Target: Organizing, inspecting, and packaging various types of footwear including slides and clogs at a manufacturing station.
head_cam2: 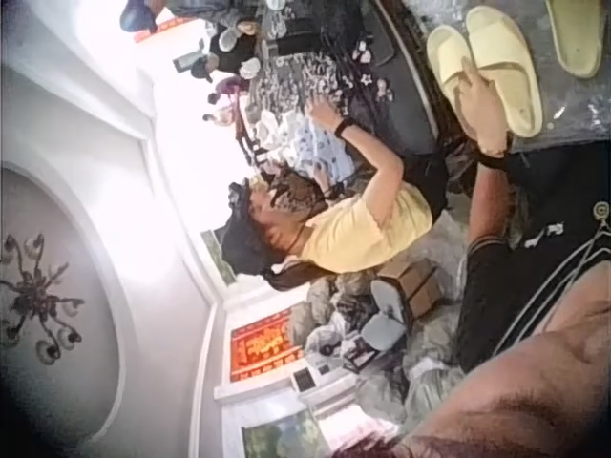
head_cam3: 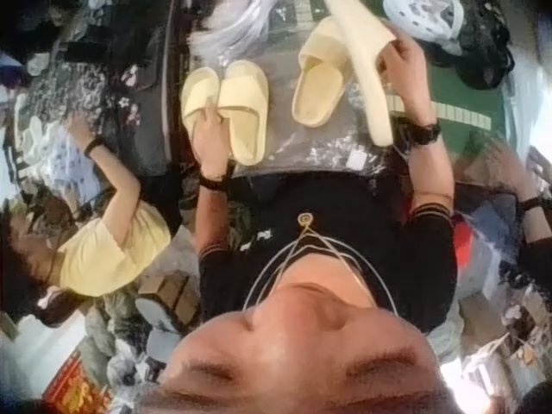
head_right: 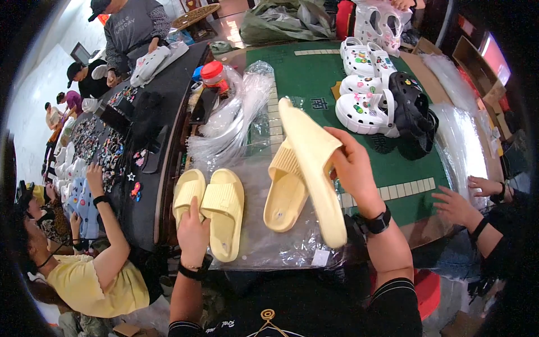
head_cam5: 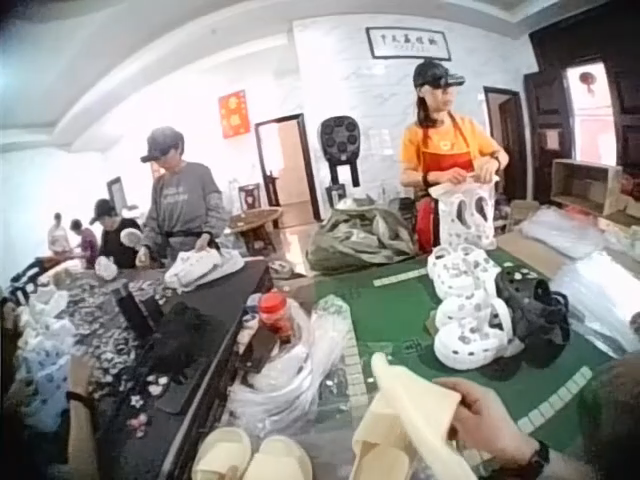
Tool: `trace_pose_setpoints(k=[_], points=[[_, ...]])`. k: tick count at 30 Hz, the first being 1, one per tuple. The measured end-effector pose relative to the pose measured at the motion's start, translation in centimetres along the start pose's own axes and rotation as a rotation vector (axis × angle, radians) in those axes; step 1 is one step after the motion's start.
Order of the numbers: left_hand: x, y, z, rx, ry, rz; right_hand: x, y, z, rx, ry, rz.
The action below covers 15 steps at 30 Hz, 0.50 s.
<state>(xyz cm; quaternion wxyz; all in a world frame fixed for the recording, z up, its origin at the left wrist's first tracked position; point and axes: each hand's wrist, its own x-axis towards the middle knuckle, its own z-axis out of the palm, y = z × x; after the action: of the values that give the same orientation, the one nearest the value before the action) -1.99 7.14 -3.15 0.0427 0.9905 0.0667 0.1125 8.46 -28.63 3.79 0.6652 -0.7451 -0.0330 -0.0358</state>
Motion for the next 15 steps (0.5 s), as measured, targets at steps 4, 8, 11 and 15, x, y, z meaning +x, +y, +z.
trace_pose_setpoints(k=[4,8,11,15], points=[[0.5,2.4,-3.1,-0.191,0.082,0.015,-1.1,0.7,0.0,-0.007,-0.202,0.04],[1.0,4.8,-4.3,-0.666,-0.17,-0.026,-2.0,2.3,-1.3,-0.183,-0.173,0.026],[1.1,6.2,-2.6,-0.48,-0.033,0.198,-2.8,4.3,-2.7,-0.454,0.025,-0.066],[2.1,8.6,-1.2,-0.528,-0.012,0.303,-4.9,8.8,-5.1,-0.781,0.08,0.013]])
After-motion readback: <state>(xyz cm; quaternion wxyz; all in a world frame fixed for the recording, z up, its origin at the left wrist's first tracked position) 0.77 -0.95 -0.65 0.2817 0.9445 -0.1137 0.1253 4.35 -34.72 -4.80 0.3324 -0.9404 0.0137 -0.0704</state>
